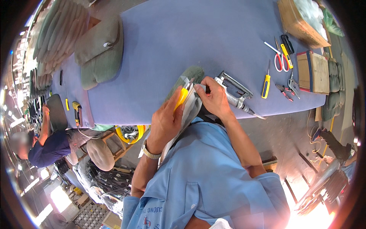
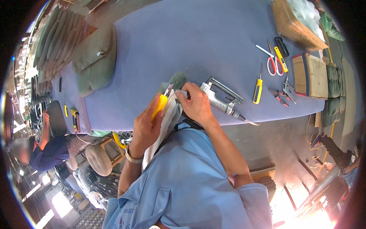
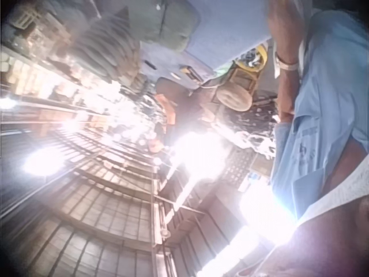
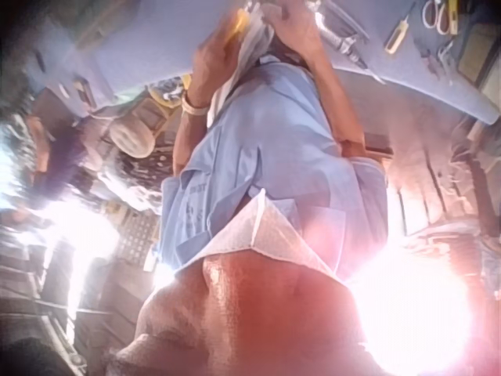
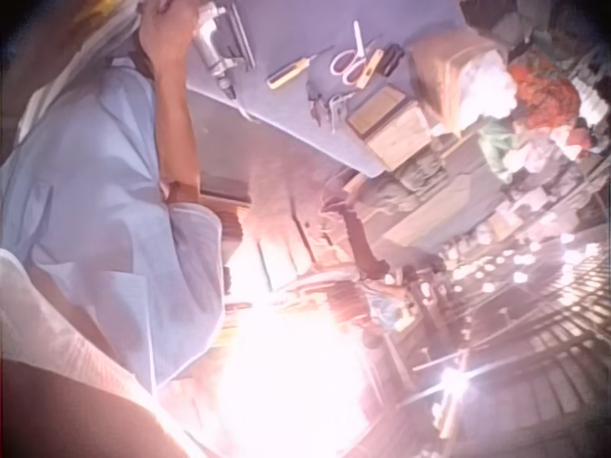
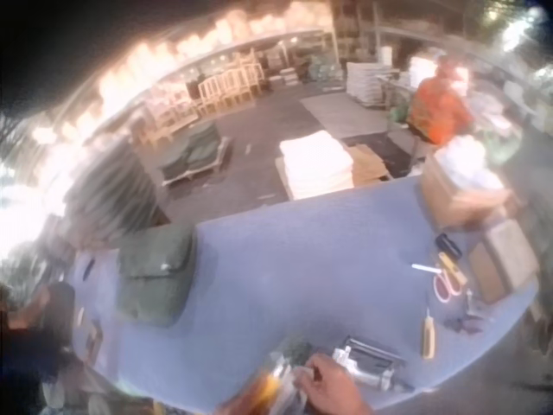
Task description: The person staples green fabric onto a cushion using a pneumatic staple gun, then trims excess fabric with a utility knife. They repeat the process on a second cushion, folding and securing the fabric edges before cutting the surplus material.
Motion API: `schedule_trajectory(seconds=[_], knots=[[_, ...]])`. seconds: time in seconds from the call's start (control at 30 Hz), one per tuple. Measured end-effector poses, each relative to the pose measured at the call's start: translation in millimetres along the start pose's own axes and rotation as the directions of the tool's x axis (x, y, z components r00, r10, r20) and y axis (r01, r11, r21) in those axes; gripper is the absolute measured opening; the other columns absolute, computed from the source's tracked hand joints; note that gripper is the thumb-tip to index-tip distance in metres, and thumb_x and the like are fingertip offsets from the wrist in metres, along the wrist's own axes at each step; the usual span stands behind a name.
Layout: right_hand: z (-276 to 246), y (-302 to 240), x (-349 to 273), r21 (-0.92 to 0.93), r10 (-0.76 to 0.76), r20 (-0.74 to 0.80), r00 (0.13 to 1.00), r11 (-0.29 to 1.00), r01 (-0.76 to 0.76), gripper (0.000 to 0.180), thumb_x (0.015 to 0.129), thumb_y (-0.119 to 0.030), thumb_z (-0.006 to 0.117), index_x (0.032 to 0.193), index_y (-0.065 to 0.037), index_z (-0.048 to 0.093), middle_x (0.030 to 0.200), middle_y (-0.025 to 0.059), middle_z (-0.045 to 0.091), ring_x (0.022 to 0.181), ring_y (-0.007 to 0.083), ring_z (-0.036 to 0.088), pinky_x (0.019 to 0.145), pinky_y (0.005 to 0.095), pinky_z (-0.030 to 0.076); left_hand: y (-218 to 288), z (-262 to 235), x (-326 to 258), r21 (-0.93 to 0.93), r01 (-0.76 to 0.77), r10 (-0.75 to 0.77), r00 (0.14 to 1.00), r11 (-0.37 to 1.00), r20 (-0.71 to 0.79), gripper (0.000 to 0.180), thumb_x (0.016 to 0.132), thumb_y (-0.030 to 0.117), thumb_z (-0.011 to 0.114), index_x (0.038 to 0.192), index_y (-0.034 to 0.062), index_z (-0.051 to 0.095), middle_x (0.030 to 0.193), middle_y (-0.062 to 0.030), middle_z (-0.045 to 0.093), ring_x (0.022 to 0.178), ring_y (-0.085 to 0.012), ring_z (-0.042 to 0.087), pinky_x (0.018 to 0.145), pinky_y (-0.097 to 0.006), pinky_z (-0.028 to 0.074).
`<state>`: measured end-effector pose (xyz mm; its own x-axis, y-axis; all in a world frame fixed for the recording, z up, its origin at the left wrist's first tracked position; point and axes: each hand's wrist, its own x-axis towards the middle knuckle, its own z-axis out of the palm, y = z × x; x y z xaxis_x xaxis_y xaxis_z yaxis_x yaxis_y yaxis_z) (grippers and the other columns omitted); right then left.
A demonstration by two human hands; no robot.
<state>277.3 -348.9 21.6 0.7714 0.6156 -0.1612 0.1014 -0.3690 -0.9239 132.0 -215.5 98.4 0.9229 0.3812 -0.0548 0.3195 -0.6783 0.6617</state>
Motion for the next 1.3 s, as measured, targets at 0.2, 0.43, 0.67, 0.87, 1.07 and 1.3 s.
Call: schedule_trajectory(seconds=[0.2, 0.43, 0.67, 0.87, 1.07, 1.3], knots=[[3.4, 15.0, -1.3, 0.126, -0.155, -0.007, 0.988, 0.980, 0.155, 0.018, 0.102, -0.011, 0.062, 0.091, 0.002, 0.055, 0.081, 0.0106, 0.052, 0.073, 0.0217, 0.049, 0.067, 0.0363, 0.043, 0.4, 3.1, 1.0, 0.096, -0.021, 0.018, 0.999, 0.995, 0.032, 0.054, 0.100, 0.015, 0.061, 0.153, 0.0150, 0.051, 0.100, -0.0170, 0.072, 0.083, -0.0397, 0.071, 0.069, -0.048, 0.057], [3.9, 20.9, 0.7, 0.175, -0.164, 0.018, 0.986, 0.972, 0.158, 0.019, 0.102, -0.010, 0.061, 0.090, 0.002, 0.053, 0.081, 0.0109, 0.051, 0.074, 0.0218, 0.049, 0.068, 0.0365, 0.043, 7.4, 5.6, 3.2, 0.213, 0.003, -0.017, 0.998, 0.977, 0.067, 0.057, 0.100, 0.016, 0.059, 0.156, 0.0160, 0.046, 0.096, -0.0153, 0.071, 0.078, -0.0388, 0.071, 0.063, -0.050, 0.057], [3.9, 22.9, 1.5, 0.185, -0.187, 0.018, 0.982, 0.966, 0.180, 0.019, 0.103, -0.010, 0.061, 0.090, 0.001, 0.053, 0.081, 0.0096, 0.050, 0.073, 0.0193, 0.048, 0.066, 0.0357, 0.042, 9.6, 9.0, 2.5, 0.235, -0.003, -0.008, 0.999, 0.972, 0.045, 0.057, 0.101, 0.018, 0.060, 0.156, 0.0130, 0.045, 0.092, -0.0150, 0.070, 0.072, -0.0366, 0.070, 0.058, -0.048, 0.057], [3.2, 18.1, 0.8, 0.193, -0.168, 0.009, 0.986, 0.968, 0.163, 0.019, 0.102, -0.011, 0.061, 0.090, 0.001, 0.053, 0.081, 0.0089, 0.049, 0.071, 0.0179, 0.046, 0.064, 0.0352, 0.041, 19.1, 7.5, 6.3, 0.257, 0.058, -0.086, 0.991, 0.965, 0.100, 0.054, 0.103, 0.017, 0.057, 0.155, 0.0089, 0.044, 0.102, -0.0227, 0.071, 0.083, -0.0416, 0.072, 0.068, -0.050, 0.058], [4.5, 18.0, 1.2, 0.150, -0.199, -0.005, 0.980, 0.969, 0.198, 0.018, 0.101, -0.010, 0.062, 0.089, 0.001, 0.054, 0.079, 0.0093, 0.048, 0.069, 0.0186, 0.045, 0.061, 0.0361, 0.039, 21.4, 11.0, 6.1, 0.231, 0.089, -0.116, 0.988, 0.969, 0.106, 0.054, 0.104, 0.016, 0.055, 0.155, 0.0067, 0.042, 0.108, -0.0273, 0.072, 0.089, -0.0455, 0.072, 0.074, -0.052, 0.058], [4.0, 16.3, 1.7, 0.143, -0.192, 0.001, 0.981, 0.971, 0.190, 0.018, 0.101, -0.010, 0.062, 0.089, 0.002, 0.055, 0.079, 0.0097, 0.049, 0.069, 0.0192, 0.046, 0.061, 0.0360, 0.039, 13.1, 14.3, 5.9, 0.299, -0.013, -0.007, 0.998, 0.954, 0.065, 0.057, 0.104, 0.020, 0.056, 0.156, 0.0051, 0.040, 0.090, -0.0173, 0.069, 0.068, -0.0377, 0.069, 0.056, -0.049, 0.056]])
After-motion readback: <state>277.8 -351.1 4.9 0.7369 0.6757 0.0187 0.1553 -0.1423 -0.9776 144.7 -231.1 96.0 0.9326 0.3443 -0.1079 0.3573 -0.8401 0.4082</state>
